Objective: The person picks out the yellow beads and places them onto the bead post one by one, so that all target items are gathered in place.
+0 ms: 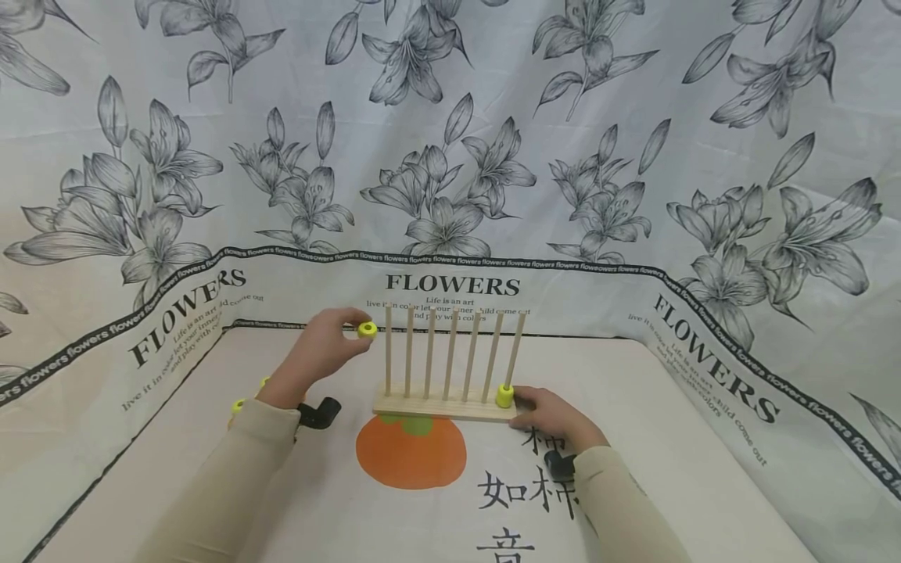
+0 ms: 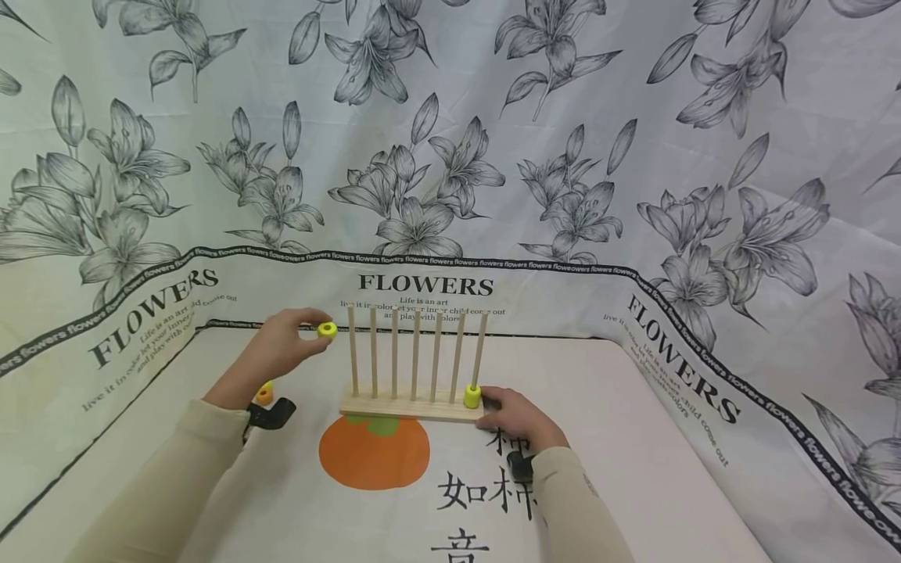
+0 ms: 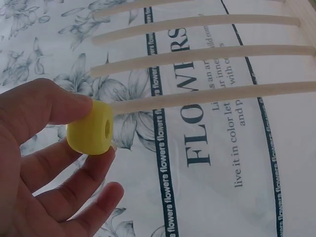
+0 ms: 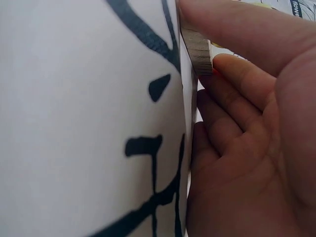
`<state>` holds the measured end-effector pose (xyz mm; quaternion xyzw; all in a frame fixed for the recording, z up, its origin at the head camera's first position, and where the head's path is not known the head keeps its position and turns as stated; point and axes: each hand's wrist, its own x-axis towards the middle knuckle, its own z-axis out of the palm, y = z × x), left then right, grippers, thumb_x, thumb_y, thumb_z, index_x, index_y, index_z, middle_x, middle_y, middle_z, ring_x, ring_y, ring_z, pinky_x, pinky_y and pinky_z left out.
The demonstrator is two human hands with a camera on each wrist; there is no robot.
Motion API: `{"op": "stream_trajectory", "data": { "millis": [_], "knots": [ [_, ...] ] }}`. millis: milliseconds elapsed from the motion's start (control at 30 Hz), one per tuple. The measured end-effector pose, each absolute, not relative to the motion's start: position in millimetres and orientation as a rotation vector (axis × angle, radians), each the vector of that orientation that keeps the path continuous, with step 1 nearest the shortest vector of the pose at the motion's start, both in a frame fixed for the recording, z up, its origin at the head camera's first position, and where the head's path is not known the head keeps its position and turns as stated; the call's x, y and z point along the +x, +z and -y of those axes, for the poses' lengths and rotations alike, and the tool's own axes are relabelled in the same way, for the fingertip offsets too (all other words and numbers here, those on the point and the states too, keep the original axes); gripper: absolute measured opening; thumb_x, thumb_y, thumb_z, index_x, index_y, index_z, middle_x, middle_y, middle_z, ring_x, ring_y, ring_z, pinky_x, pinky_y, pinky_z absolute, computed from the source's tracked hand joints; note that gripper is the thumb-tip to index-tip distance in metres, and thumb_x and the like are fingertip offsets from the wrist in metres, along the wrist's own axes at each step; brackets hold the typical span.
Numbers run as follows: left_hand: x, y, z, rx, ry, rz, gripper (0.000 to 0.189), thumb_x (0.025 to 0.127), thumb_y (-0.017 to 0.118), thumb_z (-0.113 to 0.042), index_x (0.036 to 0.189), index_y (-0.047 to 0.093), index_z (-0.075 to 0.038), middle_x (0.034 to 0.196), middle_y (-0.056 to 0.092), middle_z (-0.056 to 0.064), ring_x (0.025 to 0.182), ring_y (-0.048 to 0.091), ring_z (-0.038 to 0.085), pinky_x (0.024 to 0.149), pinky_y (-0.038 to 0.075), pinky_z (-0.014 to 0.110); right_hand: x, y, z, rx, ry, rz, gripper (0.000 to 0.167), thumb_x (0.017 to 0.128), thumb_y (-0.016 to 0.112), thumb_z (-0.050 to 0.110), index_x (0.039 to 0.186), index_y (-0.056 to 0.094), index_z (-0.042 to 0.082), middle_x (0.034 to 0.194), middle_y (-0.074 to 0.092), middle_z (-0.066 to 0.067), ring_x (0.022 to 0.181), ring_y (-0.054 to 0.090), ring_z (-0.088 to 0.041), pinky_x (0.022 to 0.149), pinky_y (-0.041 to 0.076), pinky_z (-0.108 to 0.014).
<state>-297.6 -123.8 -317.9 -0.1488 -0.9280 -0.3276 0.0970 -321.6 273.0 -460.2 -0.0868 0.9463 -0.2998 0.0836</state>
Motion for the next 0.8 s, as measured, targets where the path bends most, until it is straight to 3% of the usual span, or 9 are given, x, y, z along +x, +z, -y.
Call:
{"op": "stream_trajectory", "data": {
  "millis": [333, 800],
  "knots": [
    [-292, -304, 106, -0.505, -0.975, 2.697, 0.038, 0.09, 0.064, -0.021, 0.127, 0.063, -0.011, 0.132, 0.06, 0.01, 0.128, 0.05, 0.032, 0.102, 0.046, 0.051, -320, -457, -271, -0.253, -0.885, -2.824, 0.072, 0.08, 0.075, 0.036, 0.143, 0.048, 0.016, 0.147, 0.048, -0.011, 0.139, 0.038, -0.038, 0.114, 0.028, -0.06],
    [-294, -294, 80, -0.57, -1.004, 2.671, 0.042, 0.091, 0.065, -0.024, 0.13, 0.061, -0.012, 0.128, 0.062, 0.009, 0.124, 0.053, 0.03, 0.101, 0.047, 0.049, -325, -455, -270, -0.172, -0.908, -2.785, 0.073, 0.075, 0.079, 0.036, 0.14, 0.053, 0.018, 0.148, 0.048, -0.011, 0.14, 0.037, -0.038, 0.114, 0.025, -0.062]
  ]
}}
